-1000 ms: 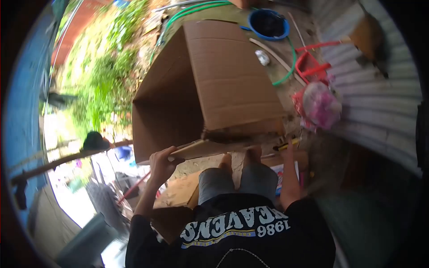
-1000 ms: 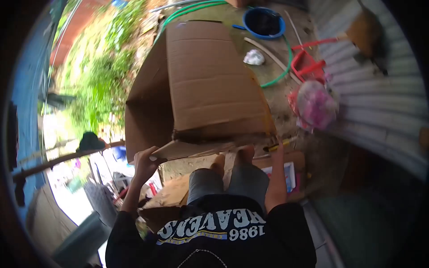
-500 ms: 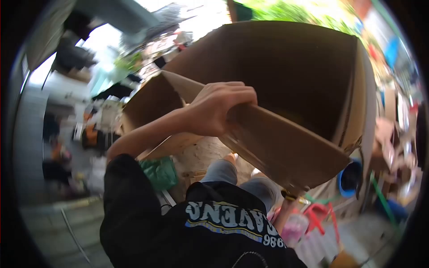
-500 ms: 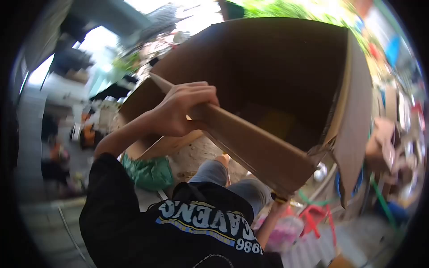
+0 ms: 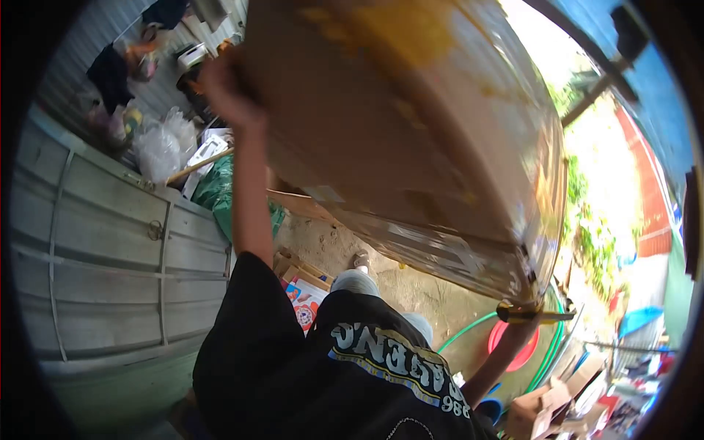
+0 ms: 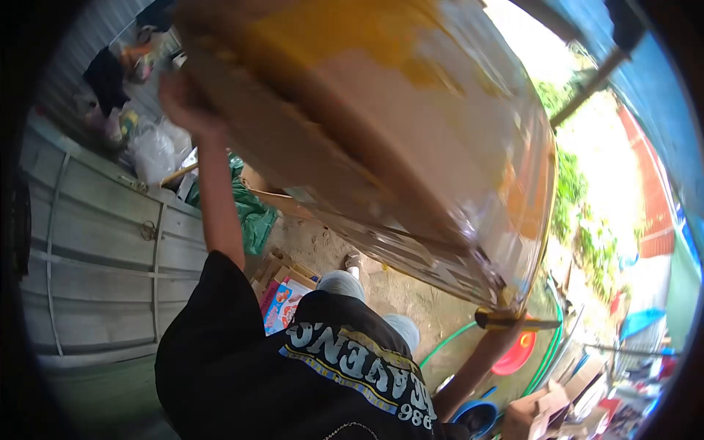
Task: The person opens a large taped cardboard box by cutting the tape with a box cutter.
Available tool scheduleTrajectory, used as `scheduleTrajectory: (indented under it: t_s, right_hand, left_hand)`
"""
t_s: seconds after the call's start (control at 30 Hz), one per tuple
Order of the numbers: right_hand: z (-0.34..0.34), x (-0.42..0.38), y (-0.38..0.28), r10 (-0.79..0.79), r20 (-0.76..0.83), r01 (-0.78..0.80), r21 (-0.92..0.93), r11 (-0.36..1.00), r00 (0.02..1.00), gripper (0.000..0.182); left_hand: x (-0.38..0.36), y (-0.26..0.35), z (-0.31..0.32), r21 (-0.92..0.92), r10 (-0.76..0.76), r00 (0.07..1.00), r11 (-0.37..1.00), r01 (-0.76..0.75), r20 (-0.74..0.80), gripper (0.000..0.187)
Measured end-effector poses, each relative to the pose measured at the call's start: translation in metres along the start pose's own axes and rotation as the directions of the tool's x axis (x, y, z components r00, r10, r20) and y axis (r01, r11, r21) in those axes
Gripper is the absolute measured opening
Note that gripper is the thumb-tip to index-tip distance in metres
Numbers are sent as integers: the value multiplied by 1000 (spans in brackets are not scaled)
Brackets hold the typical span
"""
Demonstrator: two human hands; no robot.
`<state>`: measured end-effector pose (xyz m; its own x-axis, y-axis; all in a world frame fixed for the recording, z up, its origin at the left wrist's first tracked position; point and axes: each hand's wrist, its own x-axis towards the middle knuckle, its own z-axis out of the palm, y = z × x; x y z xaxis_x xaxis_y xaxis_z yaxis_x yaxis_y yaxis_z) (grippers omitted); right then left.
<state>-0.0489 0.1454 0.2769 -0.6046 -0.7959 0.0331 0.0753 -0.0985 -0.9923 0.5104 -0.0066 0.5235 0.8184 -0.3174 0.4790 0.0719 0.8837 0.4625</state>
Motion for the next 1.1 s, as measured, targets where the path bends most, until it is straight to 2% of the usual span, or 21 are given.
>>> scheduleTrajectory:
  t_s: [0.07, 0.1, 0.13, 0.17, 0.23, 0.3, 0.33, 0.37, 0.4, 0.43, 0.47, 0.5, 0.53, 0.67, 0.73, 0.8, 0.87, 0.9, 0.93, 1.03, 1.1]
  right_hand:
    - [80, 28, -55, 187, 82, -198, 171, 965, 979, 44]
    - [121, 30, -70, -2, 64, 2, -3, 1000, 998, 42]
    - [157, 27, -84, -72, 112, 82, -93, 992, 991, 40]
    - [193, 25, -97, -141, 158, 168, -176, 970, 977, 40]
    - [267, 3, -123, -62, 204, 78, -72, 994, 977, 36]
    - [305, 3, -91, -57, 445, 164, -207, 964, 894, 30]
    - [327, -4, -77, -45, 449, 139, -178, 974, 892, 29]
    - [350, -21, -79, -43, 560, 112, -90, 990, 827, 27]
    - [364, -36, -87, 1, 617, 189, -243, 952, 787, 23]
    - [380, -40, -87, -258, 677, 534, -235, 812, 689, 22]
    - [394, -42, -85, -471, 727, 806, -191, 560, 499, 21]
    - [398, -30, -78, -243, 748, 541, -181, 821, 618, 22]
    - [402, -18, -71, 2, 719, 196, -193, 961, 695, 24]
    - [403, -2, -32, -8, 772, 232, -181, 956, 636, 27]
    - [401, 0, -17, 113, 757, 150, -270, 951, 643, 26]
    - [405, 6, -6, 128, 765, 60, -212, 975, 631, 25]
    - [413, 13, -3, 175, 681, -82, -166, 983, 711, 24]
    - [415, 25, 5, 130, 711, 18, -196, 980, 692, 24]
    - [421, 27, 8, 144, 710, 10, -207, 978, 689, 24]
    - [438, 42, 29, 373, 659, -315, -212, 925, 653, 21]
    - [438, 56, 58, 340, 682, -286, -197, 938, 647, 20]
  left_hand:
    - [36, 37, -42, 63, -145, 984, 988, 139, 107, 59]
    - [52, 41, -66, 85, -93, 996, 992, 92, 3, 64]
    - [61, 48, -89, 150, -48, 993, 987, 64, -111, 63]
    - [67, 52, -115, 178, -24, 993, 983, 44, -114, 61]
    - [77, 47, -191, 218, -24, 995, 975, 46, -100, 56]
    - [71, 36, -259, 289, 18, 987, 957, 29, -159, 51]
    - [76, 29, -290, 348, 68, 977, 938, 7, -202, 48]
    - [94, 25, -329, 354, 78, 977, 935, -2, -200, 48]
    - [113, 27, -372, 453, 33, 980, 889, 61, -197, 45]
    - [115, 36, -381, 549, -13, 977, 826, 129, -211, 42]
    - [112, 40, -388, 555, -7, 975, 821, 132, -223, 42]
    - [107, 43, -357, 602, 44, 961, 787, 134, -272, 40]
    - [106, 42, -338, 638, 103, 943, 759, 132, -317, 39]
    - [92, 42, -398, 756, 46, 962, 629, 182, -270, 39]
    - [81, 40, -396, 803, 70, 954, 560, 204, -290, 42]
    - [79, 42, -386, 802, 57, 952, 556, 219, -300, 44]
    - [71, 39, -389, 797, 43, 945, 551, 249, -325, 46]
    - [77, 43, -401, 812, -8, 949, 515, 273, -314, 49]
    - [80, 45, -400, 829, -59, 953, 480, 287, -296, 51]
    - [66, 38, -365, 799, -185, 909, 433, 416, -373, 51]
    - [59, 21, -370, 802, -184, 883, 370, 469, -432, 50]
